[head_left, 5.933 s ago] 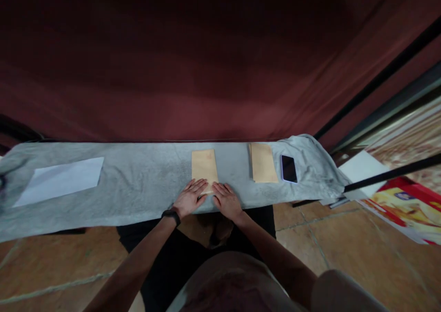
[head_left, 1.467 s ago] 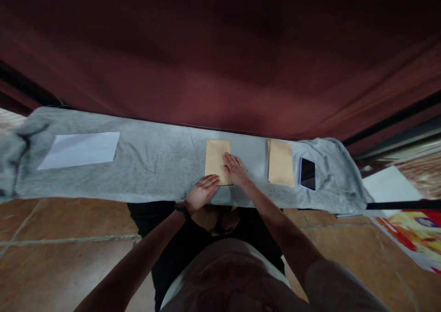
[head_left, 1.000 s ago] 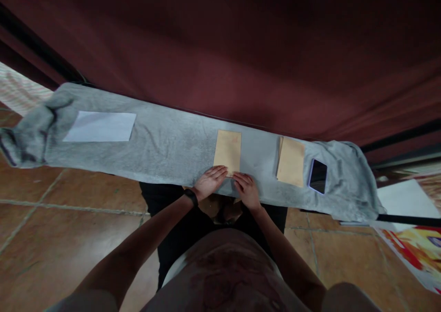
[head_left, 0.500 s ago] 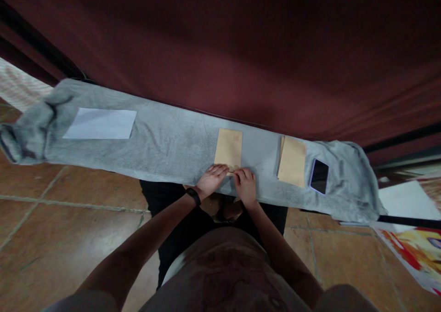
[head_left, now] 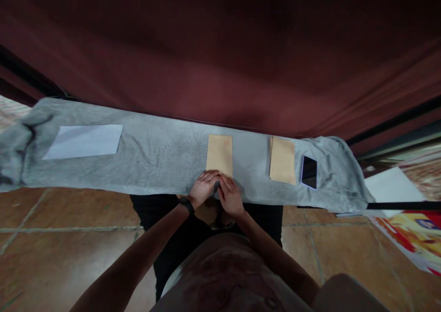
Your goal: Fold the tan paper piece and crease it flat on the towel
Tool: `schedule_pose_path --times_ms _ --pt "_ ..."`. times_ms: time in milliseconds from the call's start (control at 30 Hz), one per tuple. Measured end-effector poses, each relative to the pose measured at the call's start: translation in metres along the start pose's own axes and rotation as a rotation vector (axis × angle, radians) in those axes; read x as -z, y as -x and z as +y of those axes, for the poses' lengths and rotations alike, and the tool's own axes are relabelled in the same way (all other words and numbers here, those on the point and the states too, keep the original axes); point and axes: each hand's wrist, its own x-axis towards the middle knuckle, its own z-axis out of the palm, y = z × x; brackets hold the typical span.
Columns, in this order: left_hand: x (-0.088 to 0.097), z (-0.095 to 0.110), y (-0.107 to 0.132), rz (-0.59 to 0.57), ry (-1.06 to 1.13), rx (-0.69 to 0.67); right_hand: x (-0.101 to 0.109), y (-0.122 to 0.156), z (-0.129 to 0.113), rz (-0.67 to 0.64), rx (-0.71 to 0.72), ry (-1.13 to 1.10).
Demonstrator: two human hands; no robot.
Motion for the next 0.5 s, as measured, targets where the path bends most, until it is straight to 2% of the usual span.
schedule_pose_path --times_ms 167,500 --pt "0.0011 0.004 0.0015 -0.043 -0.061 -0.002 0.0026 0.0078 0.0048 -0.064 0.061 0.077" --pt "0.0076 0.0087 0.0028 -0.112 -0.062 -0.053 -0.0021 0.0112 0.0052 -0.047 0.032 0.088"
